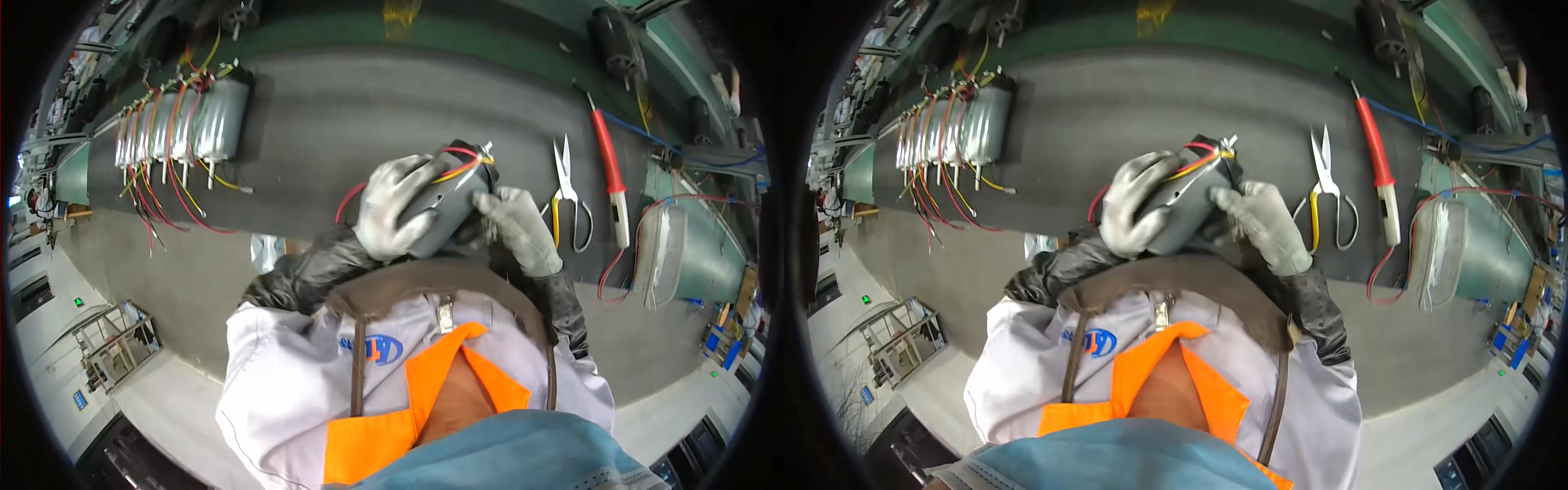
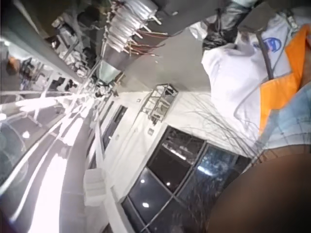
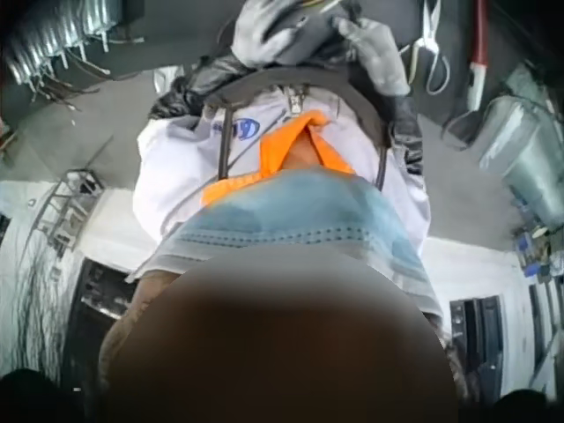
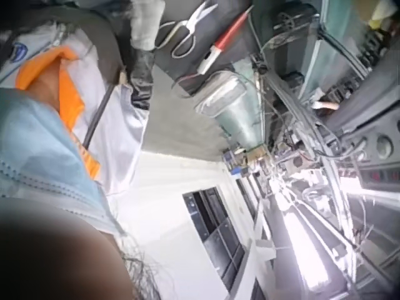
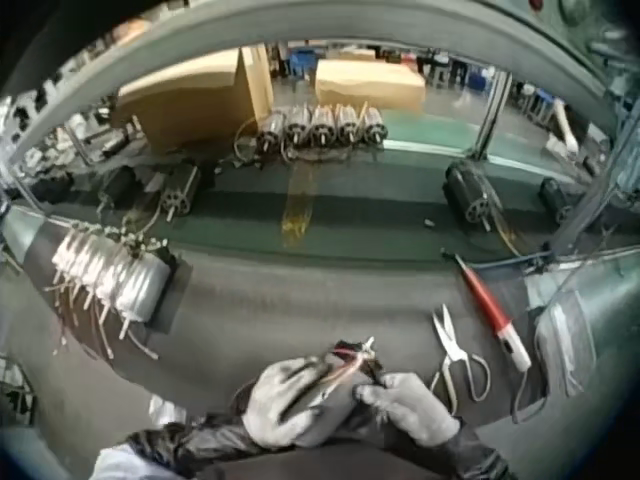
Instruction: Assembling and connecting wires to industrial electric motors on a production line.
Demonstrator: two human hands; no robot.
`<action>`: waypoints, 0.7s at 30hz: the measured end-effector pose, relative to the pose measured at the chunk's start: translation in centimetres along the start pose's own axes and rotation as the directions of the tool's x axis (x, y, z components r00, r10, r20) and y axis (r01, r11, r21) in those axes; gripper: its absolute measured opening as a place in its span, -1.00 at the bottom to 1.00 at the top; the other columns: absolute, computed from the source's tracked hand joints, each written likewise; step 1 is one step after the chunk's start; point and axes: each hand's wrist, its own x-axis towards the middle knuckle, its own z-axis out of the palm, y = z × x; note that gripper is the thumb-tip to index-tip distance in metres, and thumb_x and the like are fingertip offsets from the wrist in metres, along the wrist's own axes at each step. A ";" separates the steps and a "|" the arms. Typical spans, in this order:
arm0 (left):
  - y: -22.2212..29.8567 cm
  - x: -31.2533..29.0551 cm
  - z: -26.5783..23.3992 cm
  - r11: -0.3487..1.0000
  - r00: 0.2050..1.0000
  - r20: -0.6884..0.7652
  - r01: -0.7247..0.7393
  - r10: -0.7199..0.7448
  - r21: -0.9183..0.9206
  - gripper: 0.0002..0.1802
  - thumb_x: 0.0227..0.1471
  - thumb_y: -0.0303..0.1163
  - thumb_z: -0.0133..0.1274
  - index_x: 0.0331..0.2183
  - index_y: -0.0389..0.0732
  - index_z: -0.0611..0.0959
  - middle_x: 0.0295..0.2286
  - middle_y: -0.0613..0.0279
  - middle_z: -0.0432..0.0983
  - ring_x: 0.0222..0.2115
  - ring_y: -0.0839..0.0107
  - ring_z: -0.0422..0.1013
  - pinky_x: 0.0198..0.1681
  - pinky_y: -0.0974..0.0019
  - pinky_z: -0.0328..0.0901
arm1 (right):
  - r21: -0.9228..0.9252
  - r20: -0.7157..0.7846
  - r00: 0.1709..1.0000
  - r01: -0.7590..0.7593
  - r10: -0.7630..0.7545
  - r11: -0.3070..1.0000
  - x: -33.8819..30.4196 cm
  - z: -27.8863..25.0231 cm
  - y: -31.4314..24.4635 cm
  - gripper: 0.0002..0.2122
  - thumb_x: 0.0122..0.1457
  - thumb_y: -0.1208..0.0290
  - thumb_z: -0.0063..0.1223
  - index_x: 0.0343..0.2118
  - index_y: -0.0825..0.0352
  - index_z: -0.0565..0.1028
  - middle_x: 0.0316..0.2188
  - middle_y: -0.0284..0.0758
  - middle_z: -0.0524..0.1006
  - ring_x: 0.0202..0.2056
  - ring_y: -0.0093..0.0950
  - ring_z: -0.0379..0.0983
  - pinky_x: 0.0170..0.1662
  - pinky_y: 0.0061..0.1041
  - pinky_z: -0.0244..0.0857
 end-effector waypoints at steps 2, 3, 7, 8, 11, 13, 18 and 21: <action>-1.2 2.3 1.9 0.997 0.981 -0.184 0.073 -0.068 0.019 -0.31 0.03 -0.22 0.13 0.17 -0.28 0.41 0.04 -0.20 0.40 0.05 -0.09 0.36 0.15 -0.01 0.23 | -0.571 -0.307 0.933 -0.022 -0.188 0.821 6.2 -1.0 -1.7 -0.64 0.27 0.15 0.11 -0.16 0.43 0.50 -0.38 -0.45 0.56 -0.47 -0.61 0.48 -0.50 -0.53 0.35; -2.8 6.0 2.6 0.981 0.958 -0.210 0.195 -0.195 -0.019 -0.27 0.02 -0.21 0.15 0.19 -0.29 0.38 0.02 -0.24 0.41 0.05 -0.09 0.37 0.14 0.00 0.25 | -0.332 -0.282 0.920 0.171 -0.271 0.928 7.4 -1.7 -2.9 -0.60 0.27 0.15 0.12 -0.10 0.46 0.47 -0.31 -0.39 0.57 -0.38 -0.56 0.50 -0.39 -0.52 0.39; -9.4 19.4 3.2 0.668 0.759 -0.160 0.426 -0.631 -0.610 -0.35 0.06 -0.20 0.18 0.10 -0.38 0.43 -0.24 -0.12 0.57 -0.33 0.19 0.56 -0.35 0.12 0.43 | -0.352 -0.268 0.713 0.554 -0.648 0.754 15.6 -0.8 -5.6 -0.42 0.27 0.19 0.11 0.20 0.50 0.28 -0.04 -0.23 0.53 -0.06 -0.44 0.44 0.04 -0.49 0.32; -10.2 20.2 2.5 0.678 0.773 -0.164 0.407 -0.612 -0.612 -0.35 0.06 -0.20 0.18 0.10 -0.38 0.43 -0.24 -0.12 0.57 -0.33 0.19 0.56 -0.35 0.12 0.43 | -0.328 -0.192 0.704 0.610 -0.683 0.721 14.4 1.3 -5.2 -0.37 0.26 0.21 0.12 0.27 0.51 0.21 0.01 -0.23 0.51 -0.03 -0.43 0.41 0.10 -0.49 0.27; -11.0 18.8 -0.1 0.376 0.705 0.238 0.596 -0.668 -0.710 -0.55 0.10 -0.36 0.12 0.01 -0.34 0.48 -0.34 0.11 0.59 -0.53 0.46 0.46 -0.58 0.38 0.27 | -0.484 0.092 0.863 0.475 -0.497 0.735 9.0 3.3 -2.3 -0.40 0.26 0.32 0.14 0.28 0.49 0.22 -0.06 -0.26 0.55 -0.09 -0.53 0.43 0.04 -0.54 0.32; -7.3 15.1 -1.9 0.295 0.711 0.300 0.583 -0.636 -0.757 -0.61 0.13 -0.43 0.07 0.01 -0.32 0.49 -0.33 0.15 0.58 -0.53 0.54 0.43 -0.60 0.46 0.23 | -0.249 0.332 0.881 0.427 -0.337 0.870 5.3 1.3 0.1 -0.46 0.27 0.35 0.12 0.24 0.48 0.28 -0.14 -0.28 0.58 -0.17 -0.54 0.48 -0.02 -0.56 0.36; -3.4 6.5 -4.3 0.341 0.737 0.188 0.503 -0.649 -0.794 -0.57 0.24 -0.30 0.04 0.05 -0.34 0.47 -0.28 0.12 0.55 -0.46 0.55 0.46 -0.51 0.49 0.30 | -0.297 -0.455 0.759 0.363 -0.465 0.883 -2.2 -11.9 1.4 -0.67 0.28 0.45 0.02 0.04 0.54 0.38 -0.28 -0.29 0.56 -0.28 -0.49 0.52 -0.10 -0.44 0.40; -2.0 6.0 -4.1 0.316 0.664 0.263 0.618 -0.700 -0.720 -0.53 0.27 -0.23 0.03 0.07 -0.35 0.45 -0.26 0.10 0.54 -0.44 0.51 0.48 -0.47 0.49 0.33 | -0.055 -0.752 0.405 0.748 -0.520 0.661 -2.2 -16.3 -2.5 -0.63 0.27 0.43 0.07 0.10 0.44 0.38 -0.29 -0.27 0.56 -0.33 -0.47 0.53 -0.18 -0.47 0.44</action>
